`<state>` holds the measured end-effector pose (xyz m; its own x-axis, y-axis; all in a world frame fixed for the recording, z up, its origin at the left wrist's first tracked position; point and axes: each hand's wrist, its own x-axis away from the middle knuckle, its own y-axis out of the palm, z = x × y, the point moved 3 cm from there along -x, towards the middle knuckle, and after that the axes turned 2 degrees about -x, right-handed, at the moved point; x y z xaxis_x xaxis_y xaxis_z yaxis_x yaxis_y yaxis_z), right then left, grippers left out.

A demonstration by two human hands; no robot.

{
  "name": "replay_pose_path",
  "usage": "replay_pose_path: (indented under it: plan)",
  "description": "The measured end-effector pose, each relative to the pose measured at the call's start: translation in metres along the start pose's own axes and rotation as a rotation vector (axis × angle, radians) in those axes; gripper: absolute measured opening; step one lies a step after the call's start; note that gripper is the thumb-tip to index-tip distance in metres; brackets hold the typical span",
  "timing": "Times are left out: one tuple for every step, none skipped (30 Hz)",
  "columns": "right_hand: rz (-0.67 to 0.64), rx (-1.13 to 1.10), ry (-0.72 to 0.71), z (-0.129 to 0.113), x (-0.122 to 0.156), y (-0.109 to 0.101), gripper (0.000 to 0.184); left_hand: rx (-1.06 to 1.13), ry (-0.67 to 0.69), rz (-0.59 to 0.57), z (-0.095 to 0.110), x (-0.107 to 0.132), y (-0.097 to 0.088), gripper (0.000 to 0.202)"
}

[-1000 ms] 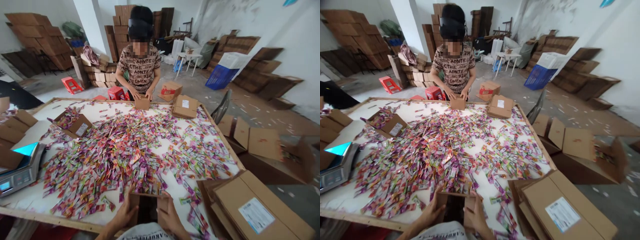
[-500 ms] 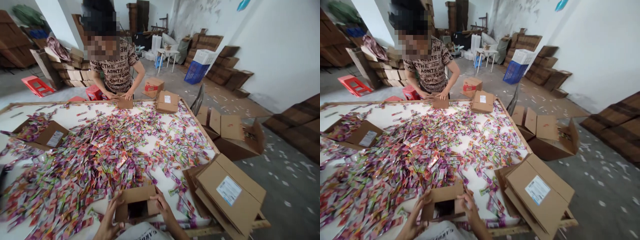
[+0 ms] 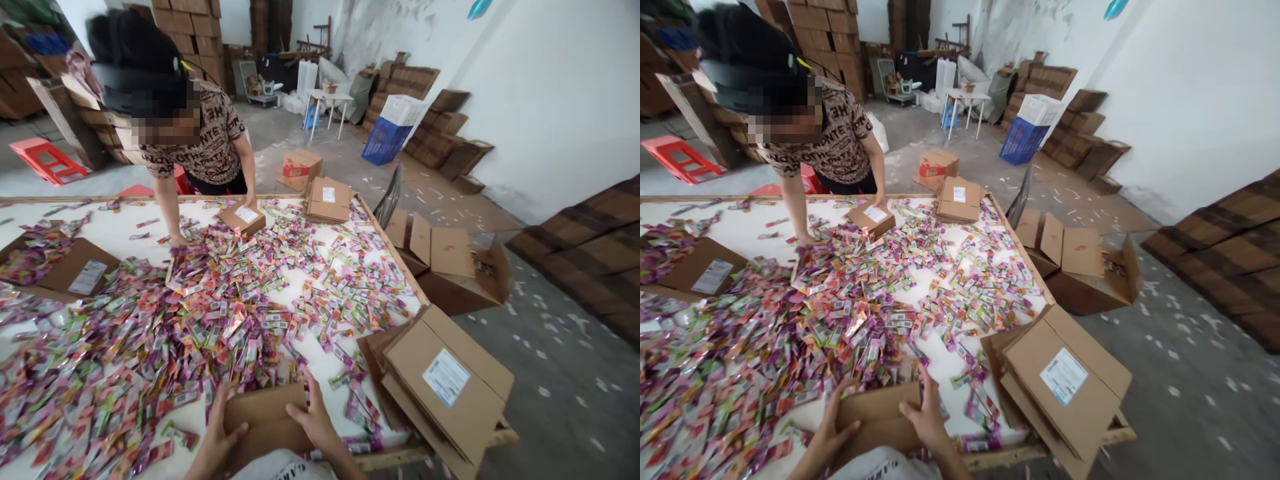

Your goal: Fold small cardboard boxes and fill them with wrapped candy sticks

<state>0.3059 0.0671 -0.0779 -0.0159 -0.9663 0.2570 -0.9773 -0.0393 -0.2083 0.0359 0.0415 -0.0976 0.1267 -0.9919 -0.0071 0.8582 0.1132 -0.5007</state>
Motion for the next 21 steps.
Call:
replay_pose_path:
  plan:
    - [-0.032,0.038,0.016,-0.003,-0.004,0.001,0.056,0.018,-0.006,-0.047,-0.001,0.004,0.004,0.062]
    - [-0.042,0.08,0.015,-0.006,-0.007,0.002,0.053,0.011,-0.019,-0.075,-0.001,0.007,0.007,0.057]
    - [-0.024,0.115,0.003,-0.008,-0.009,0.002,0.049,-0.018,-0.038,-0.074,0.001,0.009,0.01,0.05]
    - [0.014,0.141,-0.016,-0.01,-0.009,0.002,0.044,-0.07,-0.058,-0.058,0.003,0.011,0.012,0.044]
    - [0.059,0.16,-0.033,-0.01,-0.008,0.003,0.04,-0.141,-0.074,-0.028,0.007,0.012,0.014,0.039]
    - [0.095,0.174,-0.047,-0.008,-0.005,0.004,0.038,-0.231,-0.08,0.009,0.01,0.012,0.015,0.038]
    - [0.117,0.18,-0.056,-0.004,-0.003,0.006,0.037,-0.332,-0.065,0.046,0.013,0.012,0.016,0.038]
    - [0.117,0.179,-0.062,0.001,-0.001,0.008,0.037,-0.437,-0.019,0.074,0.017,0.012,0.016,0.039]
    - [0.095,0.168,-0.065,0.006,-0.001,0.009,0.035,-0.537,0.07,0.073,0.022,0.011,0.017,0.042]
    - [0.062,0.144,-0.06,0.011,-0.004,0.008,0.032,-0.621,0.199,0.038,0.027,0.011,0.02,0.046]
    - [0.033,0.105,-0.042,0.015,-0.01,0.006,0.031,-0.686,0.346,-0.024,0.031,0.011,0.023,0.051]
    - [0.024,0.061,-0.011,0.016,-0.022,-0.001,0.037,-0.733,0.489,-0.109,0.034,0.011,0.027,0.057]
    - [0.053,0.024,0.022,0.015,-0.038,-0.012,0.049,-0.772,0.611,-0.193,0.036,0.011,0.03,0.063]
    - [0.129,0.015,0.046,0.01,-0.059,-0.027,0.064,-0.804,0.703,-0.259,0.037,0.011,0.033,0.068]
    - [0.247,0.03,0.06,0.004,-0.083,-0.047,0.077,-0.831,0.765,-0.302,0.037,0.009,0.035,0.072]
    - [0.395,0.073,0.054,-0.005,-0.11,-0.069,0.089,-0.851,0.804,-0.331,0.036,0.008,0.037,0.075]
    - [0.539,0.148,0.048,-0.012,-0.137,-0.092,0.097,-0.863,0.81,-0.347,0.034,0.006,0.037,0.078]
    - [0.638,0.18,0.077,-0.016,-0.165,-0.115,0.102,-0.861,0.786,-0.356,0.03,0.005,0.035,0.083]
    - [0.722,0.201,0.141,-0.015,-0.19,-0.136,0.102,-0.837,0.733,-0.352,0.025,0.004,0.03,0.088]
    - [0.805,0.224,0.253,-0.008,-0.213,-0.157,0.1,-0.791,0.642,-0.328,0.02,0.005,0.021,0.09]
    - [0.847,0.258,0.347,0.004,-0.233,-0.173,0.099,-0.718,0.511,-0.28,0.015,0.007,0.009,0.087]
